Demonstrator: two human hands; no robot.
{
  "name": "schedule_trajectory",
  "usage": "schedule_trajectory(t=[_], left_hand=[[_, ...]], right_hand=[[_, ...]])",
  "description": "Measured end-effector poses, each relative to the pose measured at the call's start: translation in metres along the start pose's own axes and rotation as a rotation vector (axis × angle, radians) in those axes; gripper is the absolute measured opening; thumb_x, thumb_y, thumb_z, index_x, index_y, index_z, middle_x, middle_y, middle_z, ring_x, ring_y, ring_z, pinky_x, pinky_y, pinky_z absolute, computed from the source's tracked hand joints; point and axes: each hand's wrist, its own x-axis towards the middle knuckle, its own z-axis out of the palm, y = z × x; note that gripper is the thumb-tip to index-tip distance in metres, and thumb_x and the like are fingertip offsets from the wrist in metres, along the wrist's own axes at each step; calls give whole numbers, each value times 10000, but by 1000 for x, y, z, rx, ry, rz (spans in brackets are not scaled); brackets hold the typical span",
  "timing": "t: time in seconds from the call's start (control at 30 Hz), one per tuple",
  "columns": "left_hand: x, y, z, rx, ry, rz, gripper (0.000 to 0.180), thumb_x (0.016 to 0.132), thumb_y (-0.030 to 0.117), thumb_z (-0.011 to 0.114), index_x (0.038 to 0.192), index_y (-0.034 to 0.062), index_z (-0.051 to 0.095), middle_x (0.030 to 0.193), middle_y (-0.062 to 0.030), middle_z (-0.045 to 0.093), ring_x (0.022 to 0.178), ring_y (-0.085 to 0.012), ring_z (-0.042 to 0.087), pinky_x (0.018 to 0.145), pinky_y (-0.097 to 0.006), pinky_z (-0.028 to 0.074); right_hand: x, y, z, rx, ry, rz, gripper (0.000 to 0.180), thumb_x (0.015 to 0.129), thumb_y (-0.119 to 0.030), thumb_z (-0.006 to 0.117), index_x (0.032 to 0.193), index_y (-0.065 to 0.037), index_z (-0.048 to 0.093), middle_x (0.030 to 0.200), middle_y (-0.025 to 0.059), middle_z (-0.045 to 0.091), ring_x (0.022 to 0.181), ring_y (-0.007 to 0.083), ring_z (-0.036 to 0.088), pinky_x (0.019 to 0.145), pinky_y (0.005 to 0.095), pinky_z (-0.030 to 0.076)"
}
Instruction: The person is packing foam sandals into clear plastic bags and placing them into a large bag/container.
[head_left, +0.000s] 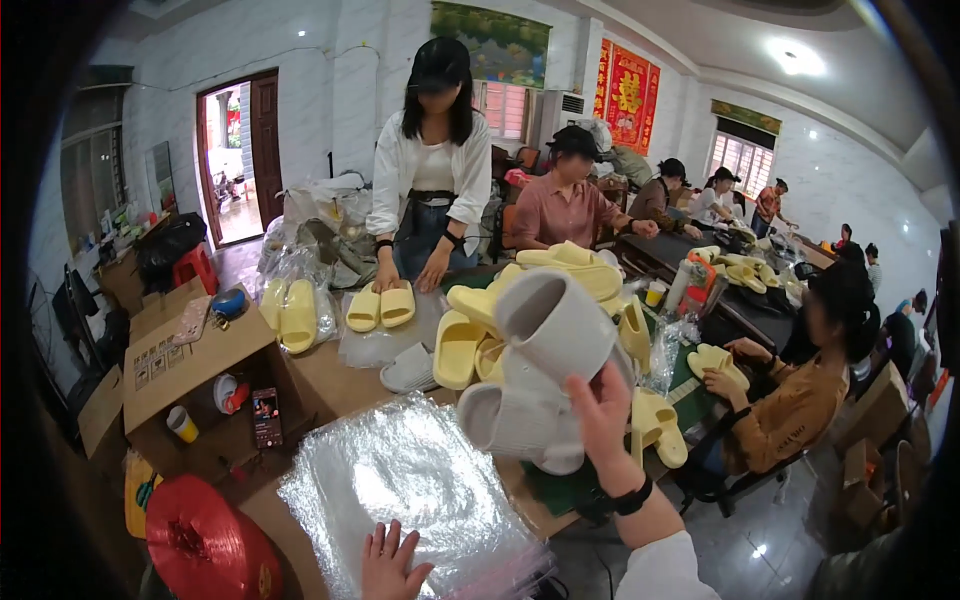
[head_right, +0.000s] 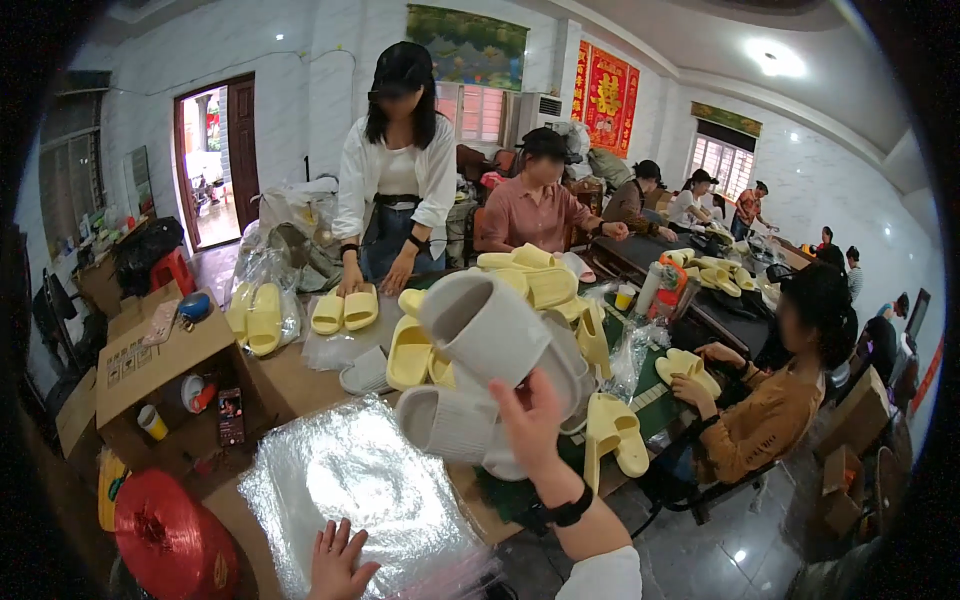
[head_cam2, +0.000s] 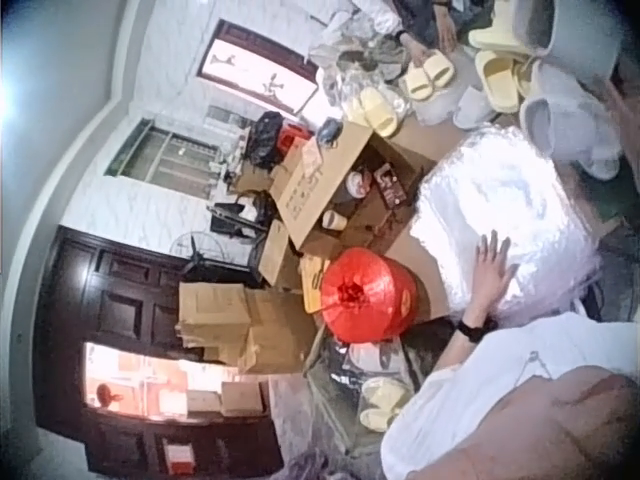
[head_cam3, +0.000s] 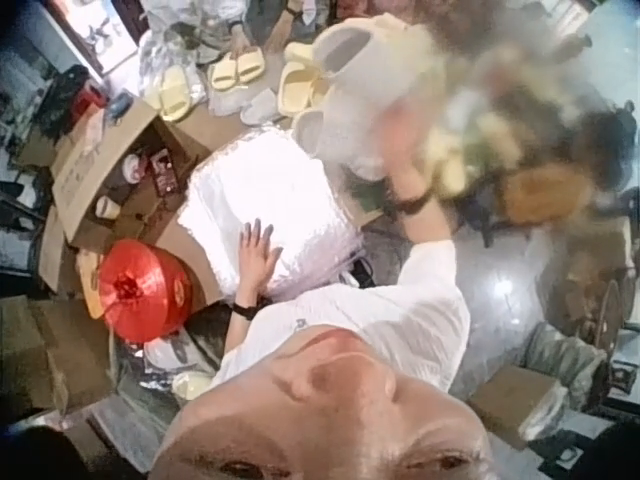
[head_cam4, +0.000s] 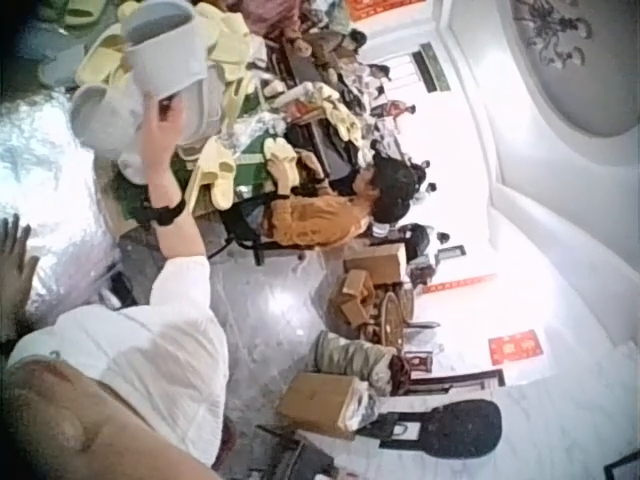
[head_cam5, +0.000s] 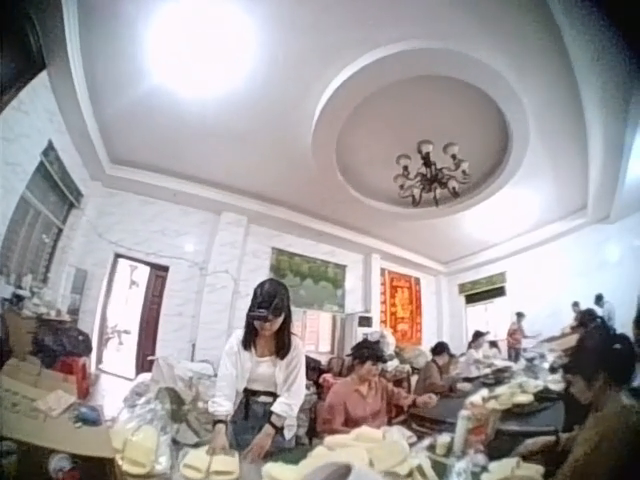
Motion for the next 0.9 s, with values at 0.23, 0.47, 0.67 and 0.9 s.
schedule_trajectory(t=[0.23, 0.47, 0.67, 0.9], left_hand=[[-9, -6, 6, 84, 13, 11, 540, 923, 395, 594, 1328, 38, 567, 1468, -219, 448, 1390, -455, 325, 1160, -562, 211], [-12, -8, 13, 43, -50, -31, 559, 896, 368, 617, 1320, 7, 561, 1423, -234, 481, 1353, -477, 356, 1154, -566, 229], [-5, -13, 15, 60, -69, -46, 575, 911, 390, 586, 1328, -5, 550, 1401, -267, 489, 1330, -492, 381, 1164, -557, 225], [-10, -10, 11, 42, -24, -12, 581, 911, 403, 594, 1323, -4, 553, 1403, -275, 487, 1333, -496, 376, 1163, -554, 228]], right_hand=[[-45, -8, 60, -50, -406, 118, 359, 961, -120, 626, 1273, 7, 501, 1001, 38, 600, 881, 101, 559, 733, 256, 484], [-105, 96, 95, -283, -526, 136, 306, 946, -144, 637, 1136, 36, 478, 905, 111, 602, 751, 180, 580, 682, 324, 483], [-134, 151, 97, -388, -872, 362, 307, 908, -193, 650, 1024, 59, 518, 903, 172, 600, 782, 304, 611, 708, 378, 493], [-131, 132, 90, -591, -1132, -45, 523, 830, -352, 714, 1132, 41, 547, 1045, 247, 549, 954, 387, 584, 843, 439, 484]])
